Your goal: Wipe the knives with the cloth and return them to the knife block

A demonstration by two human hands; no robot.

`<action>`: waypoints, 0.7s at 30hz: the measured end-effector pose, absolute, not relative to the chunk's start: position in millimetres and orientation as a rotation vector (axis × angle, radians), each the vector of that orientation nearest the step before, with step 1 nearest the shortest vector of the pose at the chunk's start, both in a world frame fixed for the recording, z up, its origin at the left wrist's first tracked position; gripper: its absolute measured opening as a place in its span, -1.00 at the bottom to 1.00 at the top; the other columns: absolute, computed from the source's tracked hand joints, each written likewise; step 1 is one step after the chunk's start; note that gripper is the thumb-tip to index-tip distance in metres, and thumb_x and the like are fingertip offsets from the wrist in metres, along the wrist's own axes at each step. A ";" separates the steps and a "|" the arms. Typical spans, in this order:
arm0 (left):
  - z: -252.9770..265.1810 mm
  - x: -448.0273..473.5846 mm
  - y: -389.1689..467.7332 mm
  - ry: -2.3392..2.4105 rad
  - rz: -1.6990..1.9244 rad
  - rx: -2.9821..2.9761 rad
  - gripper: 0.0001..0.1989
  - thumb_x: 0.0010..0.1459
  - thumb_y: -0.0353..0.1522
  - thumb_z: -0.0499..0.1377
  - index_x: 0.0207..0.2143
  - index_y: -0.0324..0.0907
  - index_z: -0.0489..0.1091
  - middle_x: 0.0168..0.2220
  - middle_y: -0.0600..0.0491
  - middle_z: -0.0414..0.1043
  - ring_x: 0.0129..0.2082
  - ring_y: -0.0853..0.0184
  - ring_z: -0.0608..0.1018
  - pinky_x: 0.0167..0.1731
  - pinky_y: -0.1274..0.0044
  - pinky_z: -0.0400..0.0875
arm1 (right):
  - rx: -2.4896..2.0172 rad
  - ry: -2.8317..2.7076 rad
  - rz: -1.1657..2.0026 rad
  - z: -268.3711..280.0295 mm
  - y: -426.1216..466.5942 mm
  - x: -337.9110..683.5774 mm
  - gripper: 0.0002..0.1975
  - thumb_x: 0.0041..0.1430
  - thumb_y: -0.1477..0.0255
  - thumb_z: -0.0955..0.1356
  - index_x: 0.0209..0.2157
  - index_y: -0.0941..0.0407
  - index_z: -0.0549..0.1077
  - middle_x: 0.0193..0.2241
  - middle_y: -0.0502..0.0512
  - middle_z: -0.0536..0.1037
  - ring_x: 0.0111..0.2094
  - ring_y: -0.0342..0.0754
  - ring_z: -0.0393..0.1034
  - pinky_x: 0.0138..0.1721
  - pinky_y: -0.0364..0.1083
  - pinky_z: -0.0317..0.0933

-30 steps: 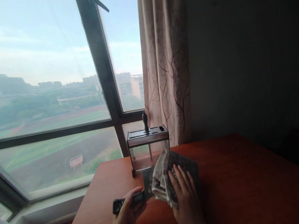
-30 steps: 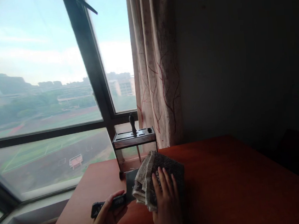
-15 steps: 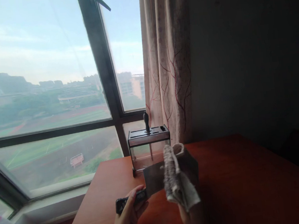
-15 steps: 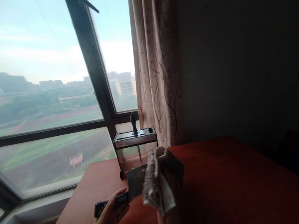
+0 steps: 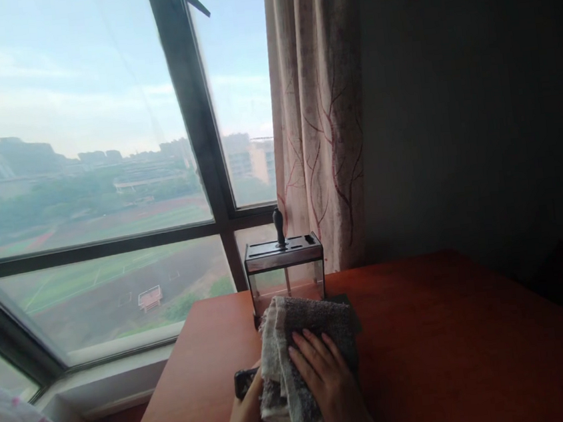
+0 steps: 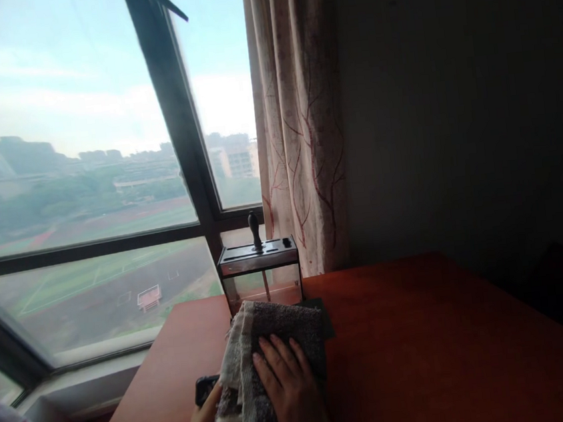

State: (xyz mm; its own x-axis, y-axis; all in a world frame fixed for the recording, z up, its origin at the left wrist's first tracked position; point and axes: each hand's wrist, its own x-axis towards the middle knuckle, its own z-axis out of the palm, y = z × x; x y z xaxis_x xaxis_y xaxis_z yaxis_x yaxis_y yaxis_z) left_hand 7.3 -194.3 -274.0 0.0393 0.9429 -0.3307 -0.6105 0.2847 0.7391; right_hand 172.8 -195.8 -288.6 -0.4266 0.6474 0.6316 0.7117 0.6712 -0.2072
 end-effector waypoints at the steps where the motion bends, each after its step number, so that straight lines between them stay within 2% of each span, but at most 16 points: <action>1: -274.3 7.5 -193.7 0.890 1.264 0.489 -0.49 -0.18 -0.24 0.40 -0.11 -0.15 0.51 -0.23 -0.10 0.60 -0.11 -0.05 0.57 -0.13 0.27 0.47 | -1.081 -2.186 -0.081 -286.0 -194.9 176.0 -0.23 0.04 0.37 0.30 0.30 0.08 0.03 0.30 0.12 0.11 0.27 0.19 0.02 0.25 0.20 -0.08; 4: -275.4 5.9 -191.7 0.868 1.261 0.580 -0.57 -0.12 -0.21 0.37 -0.17 -0.21 0.54 -0.22 -0.13 0.60 -0.12 -0.02 0.57 -0.09 0.28 0.43 | -1.225 -2.100 -0.051 -283.3 -187.4 189.0 -0.21 0.01 0.46 0.27 0.30 0.10 0.00 0.32 0.11 0.05 0.30 0.20 -0.06 0.26 0.23 -0.15; 7: -275.6 2.0 -190.9 0.889 1.235 0.611 -0.55 -0.08 -0.15 0.33 -0.16 -0.22 0.54 -0.15 -0.17 0.58 -0.07 0.01 0.55 -0.04 0.32 0.38 | -1.345 -1.934 -0.107 -288.5 -175.6 204.4 -0.24 0.01 0.52 0.23 0.29 0.13 0.02 0.31 0.16 0.08 0.31 0.19 -0.09 0.25 0.25 -0.16; 13: -273.9 -2.1 -190.9 0.876 1.222 0.617 -0.54 -0.04 -0.13 0.30 -0.13 -0.20 0.53 -0.11 -0.14 0.56 -0.05 0.06 0.54 -0.04 0.37 0.38 | -1.433 -1.774 -0.146 -297.9 -169.1 216.5 -0.32 0.10 0.53 0.20 0.29 0.16 0.01 0.29 0.20 0.11 0.31 0.17 -0.11 0.24 0.29 -0.15; 21: -281.0 -7.1 -186.2 0.849 1.264 0.531 -0.56 0.00 -0.14 0.28 -0.11 -0.18 0.51 -0.07 -0.11 0.55 0.00 0.06 0.51 0.09 0.32 0.31 | -1.377 -1.790 -0.071 -297.4 -179.5 206.4 -0.31 0.08 0.55 0.20 0.28 0.14 0.04 0.30 0.18 0.08 0.32 0.18 -0.14 0.26 0.29 -0.21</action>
State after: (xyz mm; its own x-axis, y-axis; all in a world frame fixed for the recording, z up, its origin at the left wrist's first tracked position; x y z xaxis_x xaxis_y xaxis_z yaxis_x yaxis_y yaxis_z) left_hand -7.1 -186.2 -281.0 0.0714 0.9639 -0.2566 -0.6025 0.2467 0.7590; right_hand 206.4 -179.5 -297.4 -0.0276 0.7656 0.6428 0.8139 0.3905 -0.4302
